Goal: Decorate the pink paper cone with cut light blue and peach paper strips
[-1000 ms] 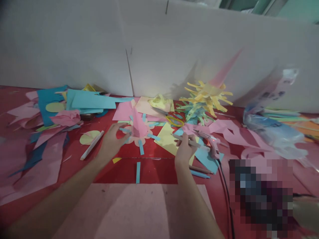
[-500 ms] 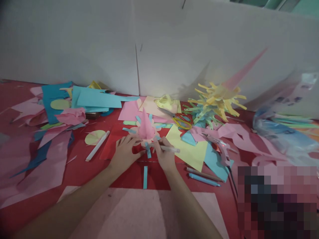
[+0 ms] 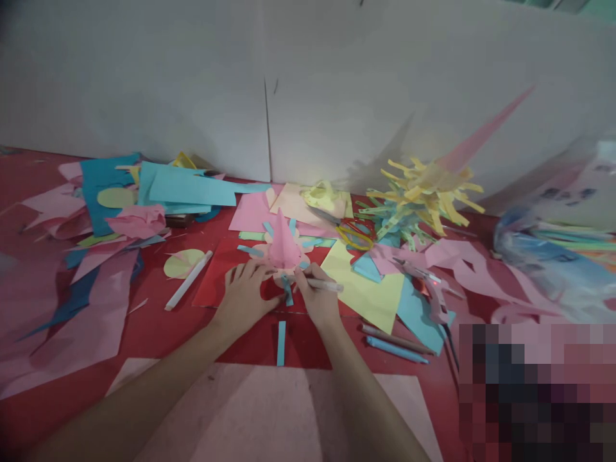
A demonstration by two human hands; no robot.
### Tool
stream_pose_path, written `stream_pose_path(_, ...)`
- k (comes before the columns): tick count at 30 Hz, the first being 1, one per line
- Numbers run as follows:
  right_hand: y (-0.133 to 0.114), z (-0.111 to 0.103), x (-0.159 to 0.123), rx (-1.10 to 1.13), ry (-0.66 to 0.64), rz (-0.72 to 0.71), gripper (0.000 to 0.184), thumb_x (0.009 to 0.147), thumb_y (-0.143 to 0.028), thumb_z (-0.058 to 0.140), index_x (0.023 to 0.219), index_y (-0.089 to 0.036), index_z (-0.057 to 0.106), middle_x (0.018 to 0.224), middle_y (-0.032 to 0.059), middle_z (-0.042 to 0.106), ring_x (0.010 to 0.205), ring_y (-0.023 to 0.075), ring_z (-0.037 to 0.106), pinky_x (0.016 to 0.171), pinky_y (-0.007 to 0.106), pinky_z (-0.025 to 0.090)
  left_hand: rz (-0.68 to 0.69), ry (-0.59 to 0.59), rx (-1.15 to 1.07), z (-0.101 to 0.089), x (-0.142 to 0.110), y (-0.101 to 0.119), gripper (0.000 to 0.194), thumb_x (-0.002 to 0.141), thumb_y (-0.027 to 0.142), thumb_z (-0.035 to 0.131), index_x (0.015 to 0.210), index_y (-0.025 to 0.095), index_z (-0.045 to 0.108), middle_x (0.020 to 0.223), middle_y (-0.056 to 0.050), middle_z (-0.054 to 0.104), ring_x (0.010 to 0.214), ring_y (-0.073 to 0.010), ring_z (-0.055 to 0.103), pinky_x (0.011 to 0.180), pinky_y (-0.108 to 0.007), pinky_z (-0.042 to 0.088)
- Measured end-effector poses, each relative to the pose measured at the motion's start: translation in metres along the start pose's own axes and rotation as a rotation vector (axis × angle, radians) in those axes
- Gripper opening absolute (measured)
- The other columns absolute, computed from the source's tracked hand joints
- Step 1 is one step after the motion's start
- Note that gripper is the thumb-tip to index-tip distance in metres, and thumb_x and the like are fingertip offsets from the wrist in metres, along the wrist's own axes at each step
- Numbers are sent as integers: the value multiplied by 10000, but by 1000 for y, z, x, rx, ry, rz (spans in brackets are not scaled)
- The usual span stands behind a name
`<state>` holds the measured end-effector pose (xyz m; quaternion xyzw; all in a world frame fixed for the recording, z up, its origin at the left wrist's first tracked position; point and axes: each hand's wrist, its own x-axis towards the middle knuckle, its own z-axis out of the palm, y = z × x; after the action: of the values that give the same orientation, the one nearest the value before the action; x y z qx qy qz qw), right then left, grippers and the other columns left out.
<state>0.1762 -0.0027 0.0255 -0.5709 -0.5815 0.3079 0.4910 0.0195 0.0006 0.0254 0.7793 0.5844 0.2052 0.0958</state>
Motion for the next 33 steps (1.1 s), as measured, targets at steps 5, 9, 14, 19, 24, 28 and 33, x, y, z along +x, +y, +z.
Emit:
stream_pose_path(5,1,-1,1,-23,-25,1,295,804,-354,521,557,-204,459,485,-52,522,494,99,468,549,222,365,-9,-6,9,1,0,0,413,648,375,644,1024,266,512,1137,-34,496,1028,-258,437,901,-413,294)
stream_pose_path(9,3,-1,1,-13,-2,0,293,810,-353,510,564,-207,444,474,-55,528,481,99,468,551,225,371,-16,-9,9,0,0,0,416,652,386,642,1029,268,510,1134,-33,499,1037,-260,434,901,-414,296)
stream_pose_path(14,5,-1,0,-24,8,3,296,807,-372,507,570,-209,438,476,-50,534,472,99,468,535,226,375,-17,-8,13,0,0,1,422,645,362,652,1031,267,511,1138,-28,507,1035,-257,440,903,-413,296)
stream_pose_path(19,6,-1,-1,-22,-11,18,310,806,-376,505,557,-209,423,449,-51,533,456,99,475,517,221,371,-10,5,-2,0,0,1,423,639,357,654,1027,268,511,1139,-24,511,1028,-250,448,900,-412,296)
stream_pose_path(24,6,-2,-1,-13,-16,21,301,803,-375,506,562,-207,438,458,-48,539,456,101,485,507,219,370,6,4,-18,-3,0,1,400,642,335,643,1012,263,510,1130,-20,521,1027,-238,453,900,-410,293)
stream_pose_path(28,7,-3,-1,-22,-16,25,299,799,-344,508,547,-208,422,433,-57,518,425,91,444,478,213,351,-1,-6,-6,-5,-1,3,398,644,319,636,1017,264,510,1152,-24,514,1046,-244,448,912,-420,284)
stream_pose_path(33,6,-2,-2,-35,-5,31,297,799,-348,502,551,-207,417,440,-53,519,444,97,462,478,211,344,-1,1,0,-4,-2,3,404,648,340,637,1024,262,512,1160,-28,518,1061,-248,444,929,-423,270)
